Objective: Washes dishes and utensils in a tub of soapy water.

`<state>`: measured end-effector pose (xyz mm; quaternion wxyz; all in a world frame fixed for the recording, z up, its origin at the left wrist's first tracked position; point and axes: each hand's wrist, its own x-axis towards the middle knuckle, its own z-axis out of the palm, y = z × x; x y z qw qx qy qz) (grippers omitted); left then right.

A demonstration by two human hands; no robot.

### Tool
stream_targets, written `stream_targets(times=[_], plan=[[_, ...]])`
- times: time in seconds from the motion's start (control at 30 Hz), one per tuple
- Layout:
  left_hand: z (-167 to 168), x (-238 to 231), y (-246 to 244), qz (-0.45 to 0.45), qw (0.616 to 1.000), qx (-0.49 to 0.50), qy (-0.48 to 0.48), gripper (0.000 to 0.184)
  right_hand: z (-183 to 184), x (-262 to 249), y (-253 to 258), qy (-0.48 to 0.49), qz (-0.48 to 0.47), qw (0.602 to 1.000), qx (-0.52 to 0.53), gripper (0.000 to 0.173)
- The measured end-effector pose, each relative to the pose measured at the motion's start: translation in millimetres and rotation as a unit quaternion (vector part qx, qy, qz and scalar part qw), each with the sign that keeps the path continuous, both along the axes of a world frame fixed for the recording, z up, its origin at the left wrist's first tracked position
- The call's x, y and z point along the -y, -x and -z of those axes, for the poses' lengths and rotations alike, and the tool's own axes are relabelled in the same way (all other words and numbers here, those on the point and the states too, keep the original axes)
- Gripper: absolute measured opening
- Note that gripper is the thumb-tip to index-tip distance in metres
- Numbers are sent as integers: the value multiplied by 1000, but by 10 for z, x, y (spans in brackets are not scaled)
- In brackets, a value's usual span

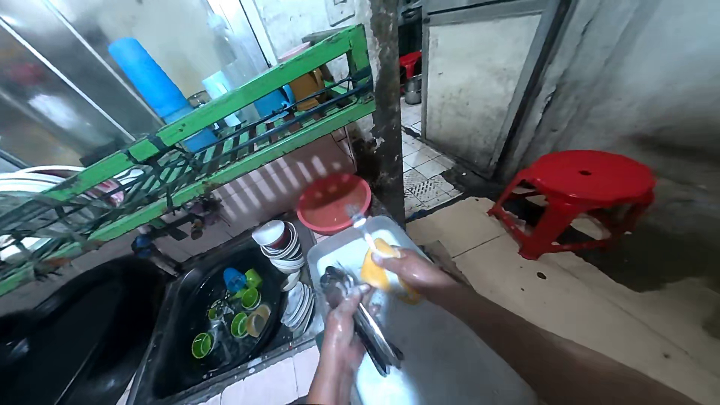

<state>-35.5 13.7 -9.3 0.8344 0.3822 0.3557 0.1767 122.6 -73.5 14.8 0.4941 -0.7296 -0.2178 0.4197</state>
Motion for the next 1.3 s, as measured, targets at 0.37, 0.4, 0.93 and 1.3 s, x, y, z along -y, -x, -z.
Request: stream_targets(times=[0.37,0.4,0.93,1.3], plan=[[-62,-295,-123,-59,997,-27,46,29,215,197,45,164,-338,905,199,52],[-50,-323,-140,-47,997,-42,55,31,300,220,32,176,-305,902,250,45],[-52,147,-169,67,994,-81,-6,17,-104,27,-4,-22,-30,989,140,39],[-79,196,-88,11,993,-109,-37,7,81,-87,-142,-11,49,987,154,46]])
